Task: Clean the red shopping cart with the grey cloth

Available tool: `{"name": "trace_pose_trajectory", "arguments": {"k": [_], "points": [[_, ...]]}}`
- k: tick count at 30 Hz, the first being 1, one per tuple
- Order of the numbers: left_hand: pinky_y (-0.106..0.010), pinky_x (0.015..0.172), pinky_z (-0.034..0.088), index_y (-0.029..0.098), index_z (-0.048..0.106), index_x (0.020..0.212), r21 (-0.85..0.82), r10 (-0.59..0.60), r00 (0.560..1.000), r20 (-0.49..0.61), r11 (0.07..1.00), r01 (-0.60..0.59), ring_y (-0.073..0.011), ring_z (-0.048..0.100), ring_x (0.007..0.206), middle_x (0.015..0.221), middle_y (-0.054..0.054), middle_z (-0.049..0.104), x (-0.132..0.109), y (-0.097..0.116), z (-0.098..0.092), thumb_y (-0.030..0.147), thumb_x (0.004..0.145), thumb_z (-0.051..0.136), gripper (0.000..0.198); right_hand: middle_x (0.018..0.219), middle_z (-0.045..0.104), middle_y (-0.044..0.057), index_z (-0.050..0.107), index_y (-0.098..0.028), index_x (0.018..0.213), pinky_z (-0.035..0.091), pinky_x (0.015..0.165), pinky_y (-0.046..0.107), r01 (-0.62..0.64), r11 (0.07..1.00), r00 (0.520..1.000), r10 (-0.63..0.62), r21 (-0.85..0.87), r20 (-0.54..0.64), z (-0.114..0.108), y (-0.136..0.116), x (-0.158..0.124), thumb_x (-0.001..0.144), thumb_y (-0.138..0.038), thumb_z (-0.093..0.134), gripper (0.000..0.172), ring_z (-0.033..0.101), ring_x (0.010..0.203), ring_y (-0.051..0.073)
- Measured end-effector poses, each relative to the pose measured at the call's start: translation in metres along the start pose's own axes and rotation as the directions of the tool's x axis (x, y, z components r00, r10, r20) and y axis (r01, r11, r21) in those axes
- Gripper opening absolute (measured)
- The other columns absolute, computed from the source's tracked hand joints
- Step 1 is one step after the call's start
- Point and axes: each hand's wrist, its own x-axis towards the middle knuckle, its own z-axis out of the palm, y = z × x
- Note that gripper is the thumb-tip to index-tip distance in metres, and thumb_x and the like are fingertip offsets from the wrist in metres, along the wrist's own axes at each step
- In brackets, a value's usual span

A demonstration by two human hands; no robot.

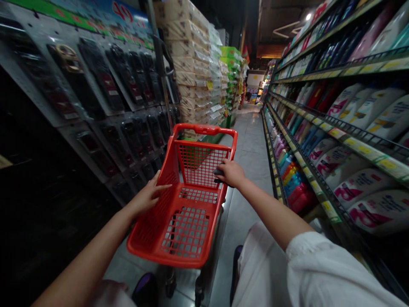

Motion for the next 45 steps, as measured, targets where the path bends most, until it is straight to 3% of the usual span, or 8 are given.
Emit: {"name": "trace_pose_trajectory", "arguments": {"k": [4, 8, 16, 21, 29, 33, 40, 45], "points": [[-0.056, 0.117, 0.02, 0.014, 0.058, 0.133, 0.252, -0.11, 0.992, -0.062, 0.96, 0.122, -0.0322, 0.025, 0.146, 0.159, -0.021, 0.024, 0.018, 0.008, -0.003, 0.013, 0.087, 0.046, 0.047, 0.107, 0.059, 0.008, 0.07, -0.023, 0.099, 0.048, 0.077, 0.033, -0.108, 0.994, 0.994, 0.108, 0.013, -0.023, 0.01, -0.01, 0.001, 0.09, -0.053, 0.055, 0.035, 0.057, 0.089, 0.021], [-0.048, 0.115, 0.028, 0.012, 0.055, 0.133, 0.207, -0.101, 0.986, -0.135, 0.97, 0.128, -0.0294, 0.034, 0.143, 0.152, -0.021, 0.039, 0.02, 0.062, 0.016, 0.019, 0.092, 0.043, 0.043, 0.109, 0.059, 0.01, 0.069, -0.021, 0.1, 0.048, 0.078, 0.034, -0.211, 0.977, 0.976, 0.211, 0.011, -0.048, 0.016, -0.029, -0.003, 0.092, -0.055, 0.05, 0.04, 0.057, 0.091, 0.023], [-0.032, 0.08, 0.047, 0.013, 0.06, 0.114, -0.044, -0.207, 0.967, 0.147, 0.975, 0.216, -0.0251, 0.069, 0.098, 0.103, -0.018, 0.072, -0.001, 0.159, 0.067, 0.03, 0.101, 0.029, 0.038, 0.121, 0.053, 0.01, 0.064, -0.025, 0.115, 0.045, 0.087, 0.033, -0.05, 0.988, 0.996, 0.06, 0.147, -0.06, 0.015, -0.055, -0.035, 0.094, -0.056, 0.047, 0.041, 0.055, 0.101, 0.022], [-0.031, 0.08, 0.044, 0.015, 0.06, 0.103, -0.009, -0.195, 0.973, 0.122, 0.98, 0.198, -0.0241, 0.068, 0.097, 0.101, -0.015, 0.072, -0.009, 0.145, 0.061, 0.032, 0.101, 0.029, 0.035, 0.127, 0.051, 0.01, 0.063, -0.028, 0.121, 0.043, 0.086, 0.032, 0.031, 0.996, 0.997, -0.024, 0.088, -0.075, 0.004, -0.009, -0.038, 0.093, -0.053, 0.05, 0.039, 0.052, 0.105, 0.022], [-0.03, 0.081, 0.044, 0.018, 0.059, 0.095, -0.108, -0.076, 0.985, 0.153, 0.99, 0.093, -0.0222, 0.066, 0.093, 0.101, -0.012, 0.07, -0.025, 0.11, 0.039, 0.036, 0.099, 0.029, 0.036, 0.13, 0.051, 0.011, 0.064, -0.029, 0.122, 0.042, 0.071, 0.033, -0.353, 0.935, 0.909, 0.335, -0.03, -0.247, -0.042, 0.088, -0.016, 0.094, -0.048, 0.047, 0.038, 0.056, 0.093, 0.025], [-0.031, 0.083, 0.045, 0.02, 0.061, 0.098, -0.133, -0.017, 0.986, 0.168, 0.99, 0.04, -0.0225, 0.064, 0.094, 0.099, -0.01, 0.07, -0.034, 0.087, 0.028, 0.041, 0.098, 0.028, 0.039, 0.127, 0.053, 0.012, 0.068, -0.026, 0.115, 0.041, 0.071, 0.034, -0.457, 0.888, 0.835, 0.449, 0.053, -0.317, -0.046, 0.08, -0.017, 0.094, -0.049, 0.046, 0.038, 0.055, 0.091, 0.025], [-0.032, 0.085, 0.047, 0.022, 0.062, 0.093, -0.183, 0.016, 0.984, 0.177, 0.983, 0.017, -0.0227, 0.064, 0.094, 0.1, -0.009, 0.07, -0.063, 0.066, 0.007, 0.046, 0.096, 0.029, 0.041, 0.124, 0.057, 0.009, 0.068, -0.025, 0.109, 0.041, 0.074, 0.033, -0.142, 0.989, 0.956, 0.129, -0.03, -0.265, -0.042, 0.04, -0.047, 0.095, -0.054, 0.043, 0.041, 0.05, 0.1, 0.026], [-0.032, 0.086, 0.047, 0.023, 0.063, 0.092, -0.176, -0.031, 0.984, 0.174, 0.982, 0.062, -0.0232, 0.064, 0.093, 0.095, -0.006, 0.07, -0.078, 0.074, 0.003, 0.05, 0.094, 0.031, 0.043, 0.125, 0.056, 0.009, 0.068, -0.025, 0.109, 0.04, 0.073, 0.032, -0.262, 0.964, 0.913, 0.26, 0.038, -0.314, -0.039, 0.033, -0.04, 0.095, -0.053, 0.044, 0.04, 0.051, 0.096, 0.024]]}}
